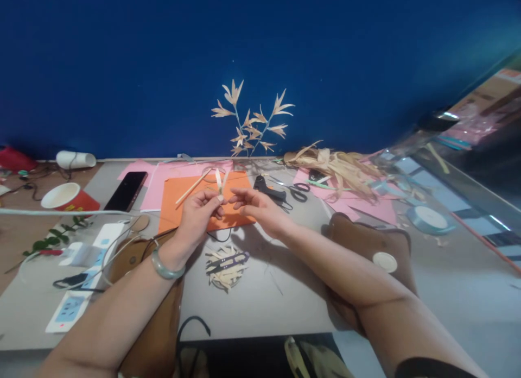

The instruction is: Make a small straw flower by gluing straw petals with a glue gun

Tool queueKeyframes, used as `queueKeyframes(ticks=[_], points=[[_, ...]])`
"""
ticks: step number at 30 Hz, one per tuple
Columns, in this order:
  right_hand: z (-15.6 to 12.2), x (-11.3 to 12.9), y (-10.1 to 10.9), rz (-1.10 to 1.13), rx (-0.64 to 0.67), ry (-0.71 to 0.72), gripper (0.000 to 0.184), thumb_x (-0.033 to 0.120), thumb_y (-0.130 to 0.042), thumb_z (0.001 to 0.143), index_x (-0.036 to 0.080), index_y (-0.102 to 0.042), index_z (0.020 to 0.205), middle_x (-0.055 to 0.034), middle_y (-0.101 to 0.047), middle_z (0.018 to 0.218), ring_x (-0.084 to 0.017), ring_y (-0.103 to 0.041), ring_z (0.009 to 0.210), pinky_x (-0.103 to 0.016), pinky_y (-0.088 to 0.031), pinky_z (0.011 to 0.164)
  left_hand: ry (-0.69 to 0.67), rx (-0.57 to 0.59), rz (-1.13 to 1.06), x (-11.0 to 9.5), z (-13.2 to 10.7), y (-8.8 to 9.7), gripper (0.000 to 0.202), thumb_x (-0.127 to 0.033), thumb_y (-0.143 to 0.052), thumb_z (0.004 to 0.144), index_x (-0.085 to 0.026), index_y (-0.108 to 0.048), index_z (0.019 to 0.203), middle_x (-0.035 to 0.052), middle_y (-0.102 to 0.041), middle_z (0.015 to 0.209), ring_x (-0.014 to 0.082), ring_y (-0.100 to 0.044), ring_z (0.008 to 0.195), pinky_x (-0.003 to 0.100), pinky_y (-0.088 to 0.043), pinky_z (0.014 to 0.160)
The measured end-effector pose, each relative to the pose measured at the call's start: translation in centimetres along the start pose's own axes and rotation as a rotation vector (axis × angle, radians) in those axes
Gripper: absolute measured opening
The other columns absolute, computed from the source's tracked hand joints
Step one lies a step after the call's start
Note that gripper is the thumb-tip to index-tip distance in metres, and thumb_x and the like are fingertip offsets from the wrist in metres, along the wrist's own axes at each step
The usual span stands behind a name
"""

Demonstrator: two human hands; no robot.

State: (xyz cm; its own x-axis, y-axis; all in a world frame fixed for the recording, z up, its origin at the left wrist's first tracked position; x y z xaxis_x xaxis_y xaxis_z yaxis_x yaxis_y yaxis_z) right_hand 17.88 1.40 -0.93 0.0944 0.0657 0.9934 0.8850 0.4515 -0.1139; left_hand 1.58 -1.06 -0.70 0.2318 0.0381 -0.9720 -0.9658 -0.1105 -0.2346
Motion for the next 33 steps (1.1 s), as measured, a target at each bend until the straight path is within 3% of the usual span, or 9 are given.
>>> queueKeyframes(ticks=[2, 4, 9, 12, 18, 27, 33], points=[[0.0, 0.5, 0.5, -0.139, -0.025, 0.020, 0.034, 0.014, -0.058, 0.072, 0.018, -0.062, 0.105, -0.0045, -0.065, 0.099, -0.013, -0.058, 0.086, -0.030, -0.048, 0.082, -0.006, -0.032, -0.029, 0.0, 0.1, 0.1, 0.019, -0.026, -0.074, 0.067, -0.013, -0.063, 0.075, 0.0011, -0.068, 0.065, 0.0075, -0.057, 0.048, 0.019, -0.046, 0.049], [-0.4, 1.4, 0.7, -0.363, 0.062, 0.051, 0.024, 0.013, -0.058, 0.073, 0.015, -0.064, 0.096, -0.0046, -0.067, 0.094, -0.013, -0.058, 0.080, -0.027, -0.047, 0.075, -0.023, -0.059, -0.061, 0.1, 0.2, 0.3, 0.020, -0.025, -0.074, 0.067, -0.013, -0.062, 0.076, 0.0013, -0.069, 0.068, 0.0066, -0.056, 0.047, 0.019, -0.046, 0.049], [-2.4, 2.7, -0.6, -0.823, 0.605, 0.071, 0.014, 0.015, -0.060, 0.077, 0.014, -0.069, 0.087, -0.0024, -0.067, 0.080, -0.011, -0.058, 0.070, -0.022, -0.042, 0.066, -0.014, -0.087, -0.096, 0.2, 0.5, 0.3, 0.024, -0.026, -0.075, 0.065, -0.014, -0.059, 0.078, 0.0010, -0.069, 0.067, 0.0066, -0.056, 0.045, 0.018, -0.045, 0.045], [-3.0, 2.0, -1.4, -1.030, 0.740, 0.088, 0.013, 0.019, -0.064, 0.076, 0.016, -0.071, 0.086, -0.0030, -0.067, 0.079, -0.013, -0.057, 0.071, -0.023, -0.038, 0.064, -0.007, -0.097, -0.082, 0.1, 0.4, 0.3, 0.024, -0.026, -0.075, 0.064, -0.014, -0.059, 0.076, 0.0011, -0.069, 0.066, 0.0064, -0.055, 0.044, 0.018, -0.044, 0.044], [-3.1, 0.5, -2.2, -1.215, 0.782, 0.084, 0.016, 0.020, -0.065, 0.072, 0.017, -0.070, 0.087, -0.0042, -0.066, 0.081, -0.015, -0.054, 0.071, -0.023, -0.032, 0.060, -0.015, -0.080, -0.070, 0.2, 0.3, 0.3, 0.019, -0.025, -0.073, 0.067, -0.014, -0.060, 0.075, 0.0007, -0.069, 0.067, 0.0058, -0.055, 0.044, 0.017, -0.044, 0.045], [-2.8, 0.1, -1.9, -1.087, 0.735, 0.076, 0.013, 0.017, -0.068, 0.070, 0.017, -0.069, 0.083, -0.0017, -0.066, 0.076, -0.012, -0.053, 0.065, -0.023, -0.032, 0.056, 0.002, -0.078, -0.053, 0.1, 0.2, 0.2, 0.019, -0.025, -0.073, 0.066, -0.014, -0.059, 0.075, -0.0003, -0.068, 0.066, 0.0059, -0.055, 0.044, 0.018, -0.044, 0.045], [-1.8, -0.1, -1.4, -0.980, 0.647, 0.143, 0.011, 0.013, -0.063, 0.076, 0.017, -0.072, 0.082, -0.0036, -0.066, 0.081, -0.012, -0.055, 0.069, -0.023, -0.036, 0.064, -0.003, -0.052, -0.041, 0.0, 0.2, 0.1, 0.019, -0.025, -0.073, 0.068, -0.015, -0.059, 0.075, 0.0003, -0.068, 0.068, 0.0062, -0.054, 0.045, 0.019, -0.044, 0.046]])
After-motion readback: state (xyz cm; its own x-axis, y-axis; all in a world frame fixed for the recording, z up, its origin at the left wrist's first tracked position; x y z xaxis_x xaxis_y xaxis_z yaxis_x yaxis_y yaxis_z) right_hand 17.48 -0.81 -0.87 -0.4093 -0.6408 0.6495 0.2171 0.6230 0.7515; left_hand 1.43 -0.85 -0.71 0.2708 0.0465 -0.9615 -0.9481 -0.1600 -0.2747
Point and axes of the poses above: each hand's wrist, its own z-axis towards the middle knuckle, its own y-axis out of the back of the hand, x = y × z, the point moved 2 cm from there along z, towards the middle knuckle
